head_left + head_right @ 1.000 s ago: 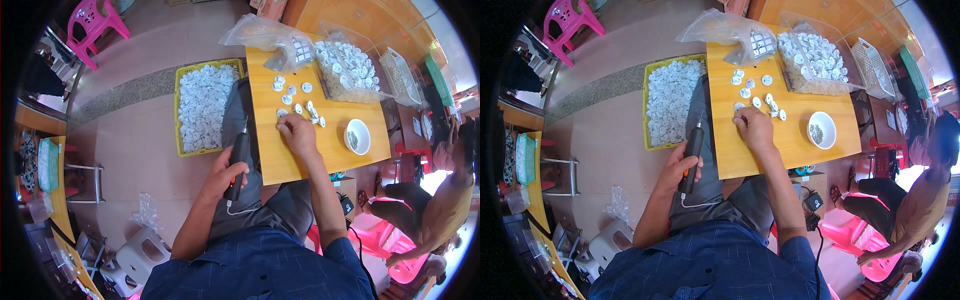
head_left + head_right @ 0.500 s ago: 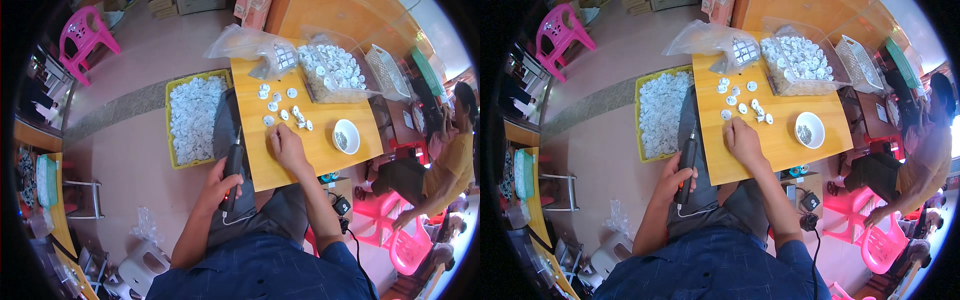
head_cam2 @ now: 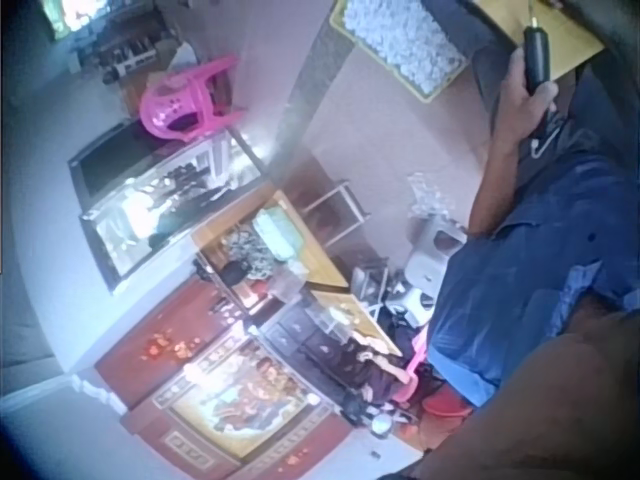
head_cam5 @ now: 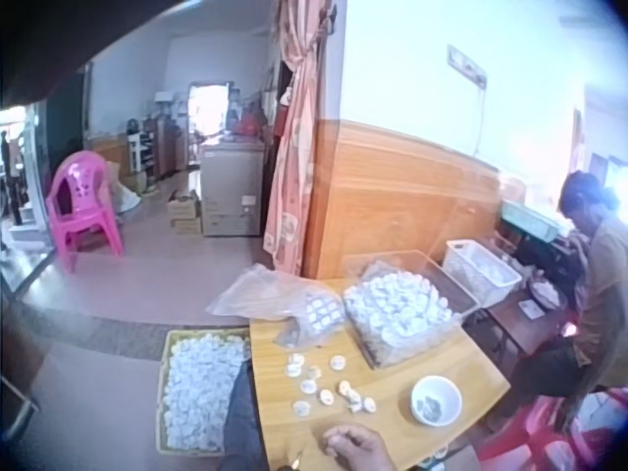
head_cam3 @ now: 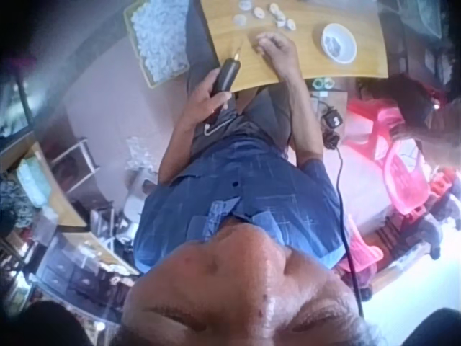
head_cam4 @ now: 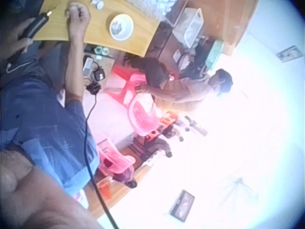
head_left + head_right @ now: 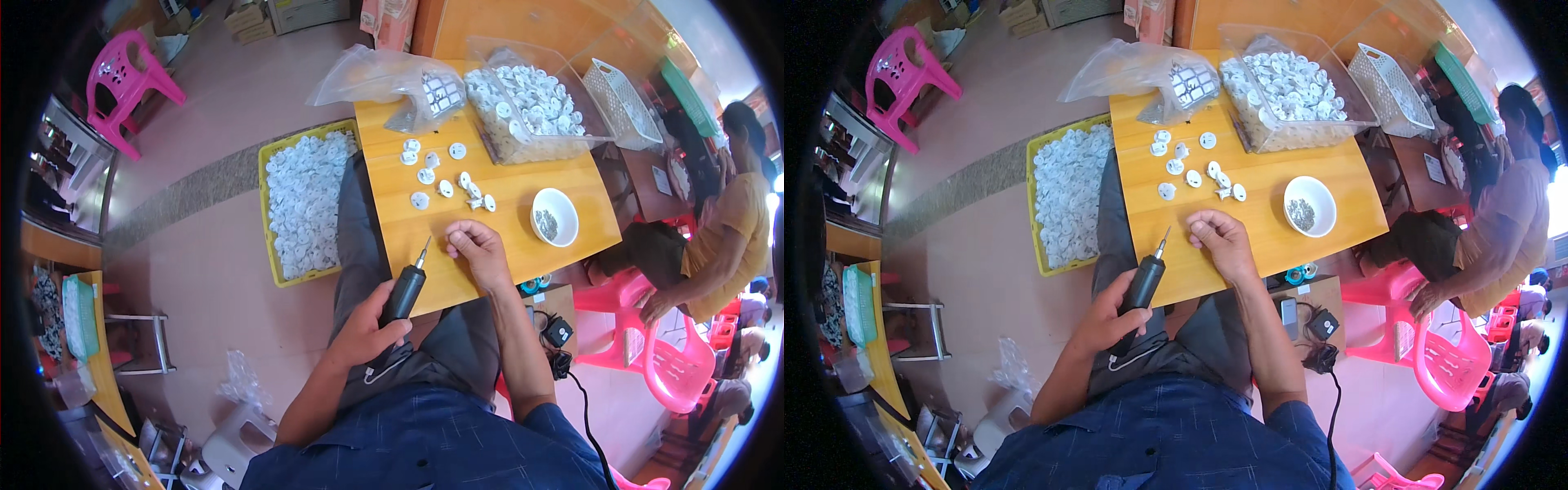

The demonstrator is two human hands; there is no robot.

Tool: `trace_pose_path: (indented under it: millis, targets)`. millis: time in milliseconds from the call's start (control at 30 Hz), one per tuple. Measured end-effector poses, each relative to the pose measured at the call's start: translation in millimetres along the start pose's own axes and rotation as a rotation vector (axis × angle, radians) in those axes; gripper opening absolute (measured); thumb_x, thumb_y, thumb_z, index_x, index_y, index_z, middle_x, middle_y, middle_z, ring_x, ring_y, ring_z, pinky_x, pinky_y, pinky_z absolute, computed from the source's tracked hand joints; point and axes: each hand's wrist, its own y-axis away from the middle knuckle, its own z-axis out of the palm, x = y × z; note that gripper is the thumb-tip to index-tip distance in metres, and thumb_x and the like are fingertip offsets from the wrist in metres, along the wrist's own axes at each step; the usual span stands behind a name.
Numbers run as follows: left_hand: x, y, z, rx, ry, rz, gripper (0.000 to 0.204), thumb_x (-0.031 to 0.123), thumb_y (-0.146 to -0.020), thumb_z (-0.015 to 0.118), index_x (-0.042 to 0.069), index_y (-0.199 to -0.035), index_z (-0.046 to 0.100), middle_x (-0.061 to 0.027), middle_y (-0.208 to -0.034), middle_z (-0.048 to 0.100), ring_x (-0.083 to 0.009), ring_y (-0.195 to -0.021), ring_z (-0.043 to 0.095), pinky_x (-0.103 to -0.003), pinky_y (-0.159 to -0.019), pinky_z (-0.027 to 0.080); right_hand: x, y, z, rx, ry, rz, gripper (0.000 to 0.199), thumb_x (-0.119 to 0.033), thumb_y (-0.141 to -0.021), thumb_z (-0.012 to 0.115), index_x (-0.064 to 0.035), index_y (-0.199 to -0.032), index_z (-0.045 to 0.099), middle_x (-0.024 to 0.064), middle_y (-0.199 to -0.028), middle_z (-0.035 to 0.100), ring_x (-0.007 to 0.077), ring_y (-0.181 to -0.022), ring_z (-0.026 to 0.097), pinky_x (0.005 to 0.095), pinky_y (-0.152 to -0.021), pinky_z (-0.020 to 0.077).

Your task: Assembling small plastic components using an electric screwdriver.

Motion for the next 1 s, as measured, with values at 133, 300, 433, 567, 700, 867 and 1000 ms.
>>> trace_pose_path:
  millis: [133,300,433,567,700,867,1000]
  targets:
    - [4,0,4,-0.006,-0.052,-0.035,0.062,0.004,-0.092,0.063,0.001,-0.149,0.037,-0.0035,-0.094,0.058,-0.0097,-0.072,0.059,-0.025,-0.067,0.050,0,1,-6,-0.091,-0.073,0.030,0.015,-0.011,-0.097,0.069,-0.0008,-0.108,0.070,0.0020,-0.088,0.068,0.0092,-0.078,0.059,0.0245,-0.072,0.0501]
    - [3,-1,6,-0.048,-0.148,-0.054,0.063,0.005,-0.092,0.063,0.001,-0.149,0.036,-0.0035,-0.094,0.058,-0.0087,-0.073,0.059,-0.025,-0.067,0.049,-6,2,-11,-0.198,-0.049,0.045,0.015,-0.010,-0.096,0.070,-0.0020,-0.109,0.070,0.0020,-0.091,0.068,0.0089,-0.080,0.059,0.0241,-0.074,0.0498]
    - [5,-4,7,-0.055,-0.185,-0.049,0.064,0.006,-0.092,0.064,0.002,-0.149,0.037,-0.0035,-0.094,0.058,-0.0087,-0.072,0.059,-0.025,-0.066,0.050,-13,1,-15,-0.281,-0.077,0.039,0.013,-0.008,-0.096,0.069,-0.0031,-0.108,0.067,0.0004,-0.090,0.066,0.0082,-0.080,0.059,0.0236,-0.074,0.0496]
    - [5,-5,5,-0.054,-0.257,-0.051,0.066,0.011,-0.090,0.067,0.002,-0.149,0.039,-0.0079,-0.097,0.065,-0.0124,-0.073,0.065,-0.028,-0.069,0.053,-16,0,-22,-0.318,-0.053,0.058,0.011,-0.006,-0.096,0.068,-0.0037,-0.106,0.065,-0.0013,-0.090,0.065,0.0066,-0.081,0.059,0.0226,-0.075,0.0494]
    - [6,-5,3,-0.078,-0.306,-0.049,0.064,0.012,-0.090,0.067,0.002,-0.148,0.040,-0.0092,-0.096,0.065,-0.0139,-0.073,0.066,-0.029,-0.069,0.054,-25,-2,-25,-0.359,0.016,0.106,0.010,-0.003,-0.095,0.069,-0.0040,-0.104,0.066,-0.0025,-0.092,0.065,0.0049,-0.085,0.060,0.0219,-0.078,0.0502]
    - [13,-5,3,-0.153,-0.299,-0.072,0.062,0.012,-0.092,0.065,0.002,-0.148,0.040,-0.0076,-0.094,0.065,-0.0110,-0.072,0.064,-0.027,-0.068,0.053,-36,-10,-36,-0.506,0.132,0.112,0.012,0.001,-0.093,0.069,-0.0039,-0.103,0.065,-0.0026,-0.093,0.065,0.0053,-0.087,0.061,0.0227,-0.083,0.0511]
    - [7,-5,5,-0.194,-0.102,-0.095,0.061,0.011,-0.094,0.063,0.001,-0.149,0.038,-0.0046,-0.092,0.063,-0.0079,-0.071,0.060,-0.024,-0.066,0.050,-40,-12,-35,-0.567,0.159,0.103,0.017,0.001,-0.093,0.070,-0.0042,-0.109,0.064,-0.0018,-0.094,0.066,0.0058,-0.088,0.062,0.0227,-0.083,0.0510]
